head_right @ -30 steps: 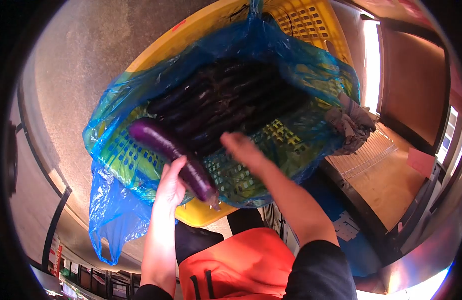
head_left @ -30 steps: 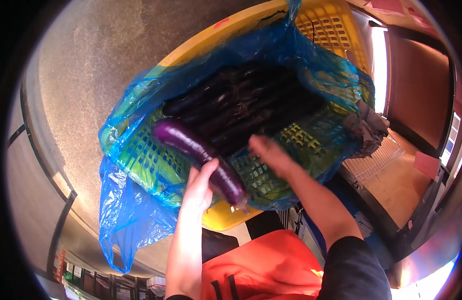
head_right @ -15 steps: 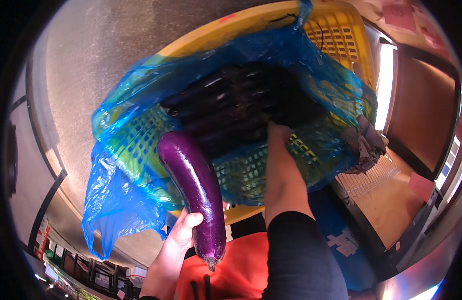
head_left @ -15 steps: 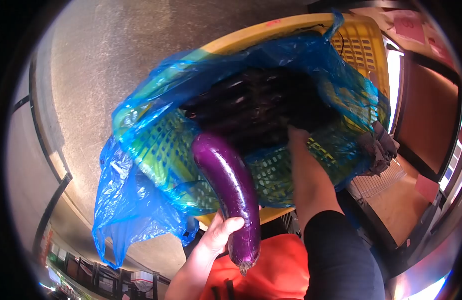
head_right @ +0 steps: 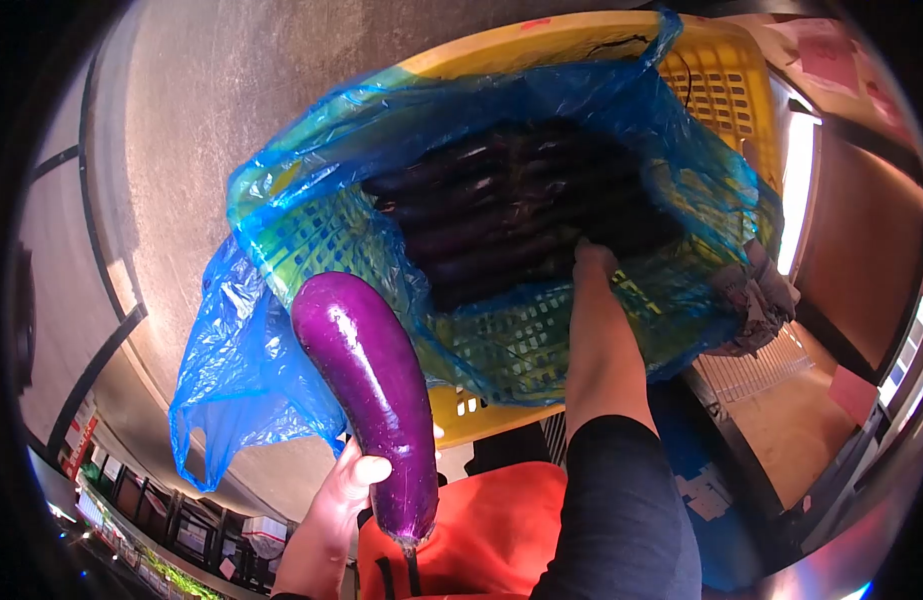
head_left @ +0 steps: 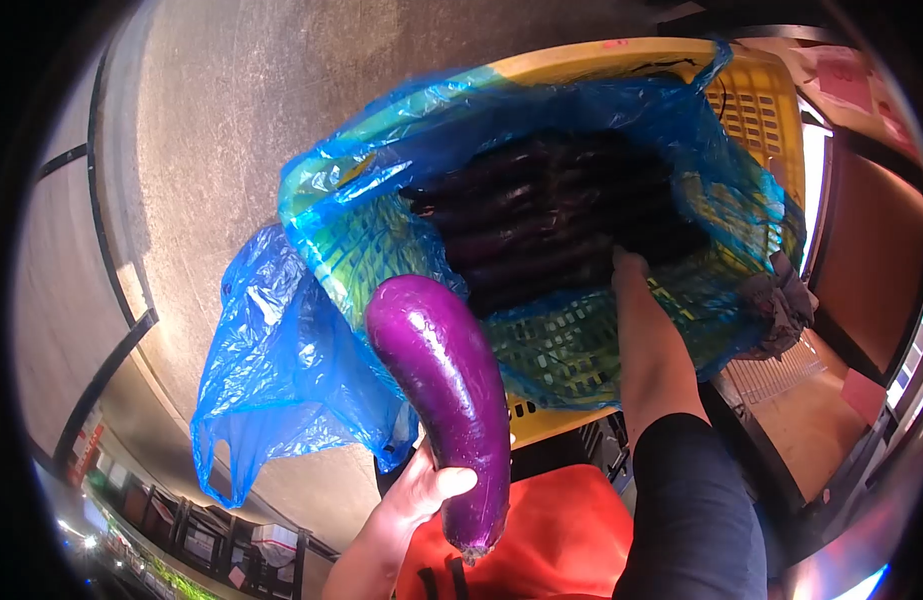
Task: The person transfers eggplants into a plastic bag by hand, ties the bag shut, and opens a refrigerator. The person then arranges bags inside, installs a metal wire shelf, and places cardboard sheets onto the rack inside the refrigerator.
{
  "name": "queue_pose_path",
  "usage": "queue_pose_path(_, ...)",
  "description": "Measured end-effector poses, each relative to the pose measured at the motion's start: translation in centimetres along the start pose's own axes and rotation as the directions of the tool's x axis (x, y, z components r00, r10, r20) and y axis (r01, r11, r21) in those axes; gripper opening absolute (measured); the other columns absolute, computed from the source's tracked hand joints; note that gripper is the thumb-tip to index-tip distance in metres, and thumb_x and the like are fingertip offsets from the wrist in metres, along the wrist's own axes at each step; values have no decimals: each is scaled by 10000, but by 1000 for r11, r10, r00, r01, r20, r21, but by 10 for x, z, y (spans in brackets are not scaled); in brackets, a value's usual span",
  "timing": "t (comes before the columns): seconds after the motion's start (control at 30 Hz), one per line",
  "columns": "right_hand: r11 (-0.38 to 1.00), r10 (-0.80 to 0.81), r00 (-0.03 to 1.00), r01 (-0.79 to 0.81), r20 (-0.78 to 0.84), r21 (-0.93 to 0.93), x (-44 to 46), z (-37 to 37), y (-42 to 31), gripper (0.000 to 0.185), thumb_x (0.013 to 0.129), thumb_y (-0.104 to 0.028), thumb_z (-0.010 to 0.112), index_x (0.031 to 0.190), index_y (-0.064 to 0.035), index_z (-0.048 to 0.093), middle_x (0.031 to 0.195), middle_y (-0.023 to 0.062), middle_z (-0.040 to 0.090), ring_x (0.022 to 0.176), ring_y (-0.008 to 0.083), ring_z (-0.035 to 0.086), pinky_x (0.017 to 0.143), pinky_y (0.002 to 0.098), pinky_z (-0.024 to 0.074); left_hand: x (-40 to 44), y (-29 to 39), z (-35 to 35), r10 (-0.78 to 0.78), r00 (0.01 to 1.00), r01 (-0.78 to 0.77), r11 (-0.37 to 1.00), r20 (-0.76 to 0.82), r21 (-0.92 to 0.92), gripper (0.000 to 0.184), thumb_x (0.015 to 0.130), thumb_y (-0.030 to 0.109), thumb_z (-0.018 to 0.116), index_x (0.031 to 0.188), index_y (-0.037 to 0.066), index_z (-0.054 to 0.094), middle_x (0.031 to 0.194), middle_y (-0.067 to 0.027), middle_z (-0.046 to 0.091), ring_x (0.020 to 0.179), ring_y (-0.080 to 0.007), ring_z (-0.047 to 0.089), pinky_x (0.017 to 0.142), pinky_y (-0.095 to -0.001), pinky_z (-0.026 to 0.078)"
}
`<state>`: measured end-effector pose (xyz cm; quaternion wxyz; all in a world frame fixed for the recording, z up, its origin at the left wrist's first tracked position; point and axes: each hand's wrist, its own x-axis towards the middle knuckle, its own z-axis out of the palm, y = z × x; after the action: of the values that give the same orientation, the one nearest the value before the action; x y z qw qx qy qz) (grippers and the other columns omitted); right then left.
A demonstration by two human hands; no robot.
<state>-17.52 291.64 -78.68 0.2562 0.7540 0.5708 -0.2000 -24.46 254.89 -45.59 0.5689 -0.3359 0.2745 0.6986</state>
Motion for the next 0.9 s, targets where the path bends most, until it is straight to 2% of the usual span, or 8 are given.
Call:
queue_pose_path(0.2,989,-101,995,102,-20,108,-12,-10,3,718,654,-376,706,1130,100,458,1113,146,546,943,253,556,763,345,470,-3,-6,5,-15,999,15,1000,30,-1,682,677,234,680,1249,57,353,1095,-94,515,987,-197,524,841,-339,448)
queue_pose_path(0.33,897,44,993,-86,105,433,-40,-28,-21,462,656,-401,673,947,-53,589,802,95,595,719,233,569,603,389,450,-8,-1,14,-19,1000,18,998,-4,-53,665,682,258,674,1235,53,366,1091,-103,519,974,-205,535,821,-341,462)
queue_pose_path(0.43,690,-176,760,-358,626,629,-67,-70,6,373,677,-419,629,837,-89,562,686,42,542,596,174,514,462,326,369,-1,-10,6,100,995,-99,994,-14,48,618,685,329,645,1174,22,424,1016,-116,544,880,-197,565,751,-327,488)
queue_pose_path(0.57,825,-181,643,-313,745,470,-166,-151,56,396,726,-463,586,846,-88,553,703,54,576,566,184,530,448,317,387,-6,-2,15,162,985,-159,985,-51,64,574,710,305,592,1172,2,438,1085,-138,548,930,-214,565,763,-341,496)
queue_pose_path(0.63,896,-140,518,-296,844,330,-245,-180,80,554,745,-468,531,1131,-71,508,1008,139,595,898,259,584,697,391,494,-7,0,18,168,983,-167,986,-79,25,555,735,243,593,1195,20,376,1023,-124,527,920,-212,544,779,-336,483)
queue_pose_path(0.7,799,-432,283,-320,856,509,-310,-186,111,691,688,-395,603,1198,40,435,1081,166,571,985,295,557,822,416,476,-11,-12,4,88,994,-87,996,-61,24,533,745,211,572,1200,24,367,1001,-113,545,941,-216,537,789,-347,472)
queue_pose_path(0.8,786,-381,40,-512,924,346,-384,-185,134,643,565,-144,743,1117,31,463,887,128,593,789,200,602,623,284,529,-30,-34,-2,315,942,-309,949,-115,69,597,758,284,589,1255,95,320,1100,-45,441,1045,-143,412,885,-317,368)
queue_pose_path(0.9,945,-293,52,-138,955,297,-435,-175,141,633,570,-162,752,1112,23,483,887,106,603,805,209,594,703,310,494,-64,-45,-39,410,909,-405,912,-80,71,631,799,306,541,1313,62,269,1138,-41,422,1062,-133,382,930,-295,318)
